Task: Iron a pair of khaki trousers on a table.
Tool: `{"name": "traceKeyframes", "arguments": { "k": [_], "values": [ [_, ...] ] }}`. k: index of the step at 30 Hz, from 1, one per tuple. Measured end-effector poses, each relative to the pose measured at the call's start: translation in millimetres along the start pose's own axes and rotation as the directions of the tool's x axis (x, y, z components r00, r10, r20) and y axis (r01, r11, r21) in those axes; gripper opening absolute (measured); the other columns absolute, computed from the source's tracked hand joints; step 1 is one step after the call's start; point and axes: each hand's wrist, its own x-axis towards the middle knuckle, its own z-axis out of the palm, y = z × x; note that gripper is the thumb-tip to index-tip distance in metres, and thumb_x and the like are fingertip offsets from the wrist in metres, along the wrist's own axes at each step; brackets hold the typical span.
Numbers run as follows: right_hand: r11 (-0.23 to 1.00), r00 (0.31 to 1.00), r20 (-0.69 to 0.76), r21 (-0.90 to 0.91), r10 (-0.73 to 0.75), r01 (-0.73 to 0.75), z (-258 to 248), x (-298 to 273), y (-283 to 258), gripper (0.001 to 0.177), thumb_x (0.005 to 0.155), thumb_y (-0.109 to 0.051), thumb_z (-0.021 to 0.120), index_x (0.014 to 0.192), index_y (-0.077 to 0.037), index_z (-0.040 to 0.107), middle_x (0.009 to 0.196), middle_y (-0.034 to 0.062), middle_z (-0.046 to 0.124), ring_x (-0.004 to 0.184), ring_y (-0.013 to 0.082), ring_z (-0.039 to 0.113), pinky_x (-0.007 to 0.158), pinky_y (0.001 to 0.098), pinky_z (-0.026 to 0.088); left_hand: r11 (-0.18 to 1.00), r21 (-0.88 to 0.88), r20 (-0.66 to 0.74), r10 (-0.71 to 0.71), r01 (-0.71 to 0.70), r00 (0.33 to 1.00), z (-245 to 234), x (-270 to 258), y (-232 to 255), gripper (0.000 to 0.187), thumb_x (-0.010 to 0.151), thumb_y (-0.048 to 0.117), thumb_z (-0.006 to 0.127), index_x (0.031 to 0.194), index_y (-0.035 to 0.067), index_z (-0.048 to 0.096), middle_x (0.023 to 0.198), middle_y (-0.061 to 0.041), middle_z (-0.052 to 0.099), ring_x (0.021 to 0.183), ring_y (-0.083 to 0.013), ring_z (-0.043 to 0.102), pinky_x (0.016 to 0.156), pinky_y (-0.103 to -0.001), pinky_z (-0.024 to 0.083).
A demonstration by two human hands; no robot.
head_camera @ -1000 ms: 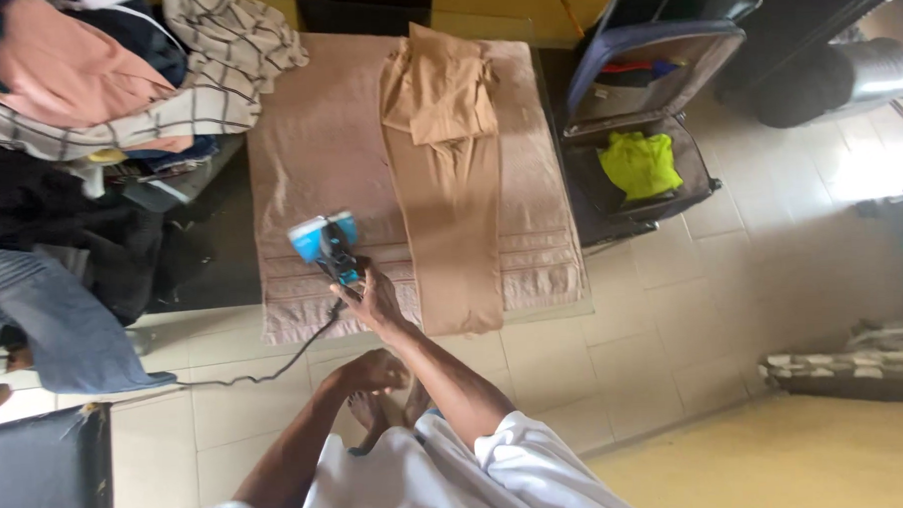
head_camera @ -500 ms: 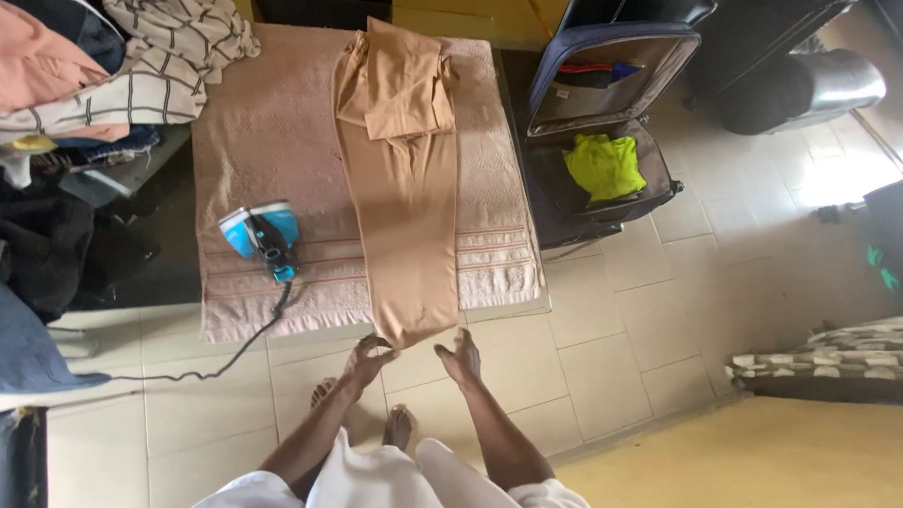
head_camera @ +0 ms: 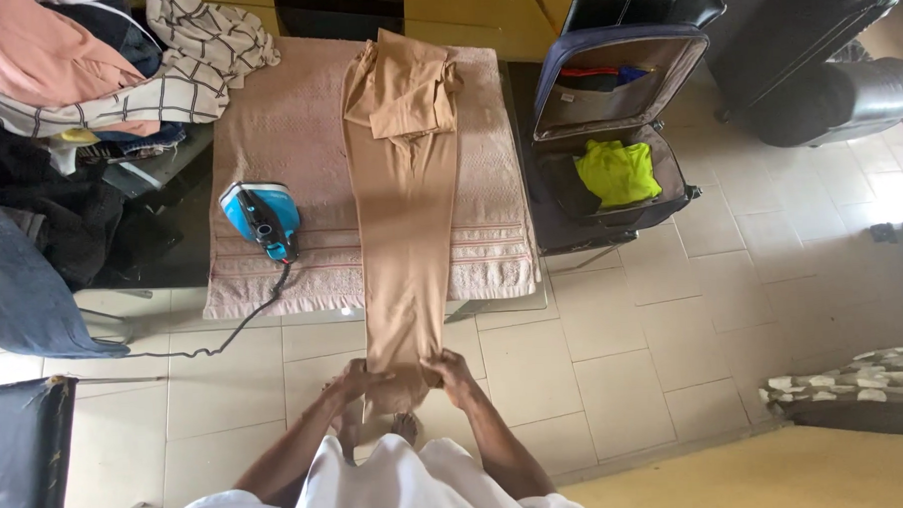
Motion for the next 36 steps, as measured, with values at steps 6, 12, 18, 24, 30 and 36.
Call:
{"name": "traceKeyframes", "arguments": {
  "k": [6, 12, 18, 24, 30, 36],
  "values": [
    [0.972, 0.988, 0.134, -0.228, 0.080, -0.048, -34, -11, 34, 0.032, 0.086, -0.025, 0.085, 0.097, 0.002, 0.071, 0.086, 0.0085, 0.071, 0.068, 0.0138, 0.067, 0.062, 0.0295, 0.057, 0.953, -0.270, 0.049, -0.129, 0.137, 0.990, 17, -55, -6, 0.078, 0.086, 0.047, 0.082, 0.142, 0.005, 0.048, 0.137, -0.012, 0.058, 0.122, -0.0232, 0.060, 0.100, -0.041, 0.055],
    [0.981, 0.974, 0.181, -0.167, 0.133, -0.103, -17, -29, -1, 0.033, 0.092, -0.027, 0.080, 0.100, 0.004, 0.069, 0.084, 0.0074, 0.070, 0.064, 0.0136, 0.065, 0.059, 0.0310, 0.059, 0.921, -0.352, 0.007, -0.174, 0.166, 0.985, 4, -88, 50, 0.063, 0.087, 0.039, 0.075, 0.135, 0.003, 0.055, 0.124, -0.013, 0.065, 0.111, -0.0240, 0.068, 0.090, -0.042, 0.064],
    [0.893, 0.958, 0.252, -0.387, -0.136, 0.229, 38, 0, -166, 0.093, 0.085, -0.070, 0.060, 0.153, -0.008, 0.042, 0.167, 0.0195, 0.028, 0.156, 0.0353, 0.023, 0.122, 0.0592, 0.022, 0.960, -0.153, -0.080, 0.224, -0.234, 0.971, -55, 33, 86, 0.055, 0.103, 0.048, 0.045, 0.137, 0.013, 0.069, 0.125, -0.011, 0.073, 0.106, -0.0183, 0.071, 0.092, -0.036, 0.056],
    [0.558, 0.550, 0.259, -0.049, -0.794, 0.828, 105, 83, -382, 0.041, 0.091, -0.050, 0.075, 0.104, -0.011, 0.073, 0.107, 0.0016, 0.075, 0.102, 0.0128, 0.072, 0.090, 0.0334, 0.062, 0.464, -0.387, -0.480, 0.637, -0.797, 0.603, -175, 88, 345, 0.035, 0.097, 0.033, 0.078, 0.103, 0.000, 0.070, 0.091, -0.007, 0.069, 0.079, -0.0130, 0.065, 0.062, -0.031, 0.053],
    [0.377, 0.431, 0.181, -0.271, -0.884, 0.886, 100, 77, -436, 0.047, 0.098, -0.058, 0.068, 0.079, -0.016, 0.062, 0.067, -0.0061, 0.050, 0.056, 0.0023, 0.044, 0.053, 0.0216, 0.035, 0.563, -0.353, -0.492, 0.567, -0.747, 0.660, -198, -19, 442, 0.037, 0.091, 0.036, 0.076, 0.103, 0.002, 0.071, 0.089, -0.008, 0.073, 0.073, -0.0167, 0.069, 0.064, -0.034, 0.062],
    [0.825, 0.876, -0.067, -0.378, -0.478, 0.421, 16, 211, -236, 0.056, 0.093, -0.052, 0.075, 0.061, -0.018, 0.045, 0.050, -0.0053, 0.040, 0.041, 0.0077, 0.037, 0.037, 0.0279, 0.027, 0.879, -0.339, -0.369, 0.204, -0.336, 0.907, -132, 168, 231, 0.041, 0.095, 0.040, 0.070, 0.122, 0.009, 0.070, 0.104, -0.008, 0.073, 0.081, -0.0140, 0.069, 0.064, -0.028, 0.061]
  ]
}}
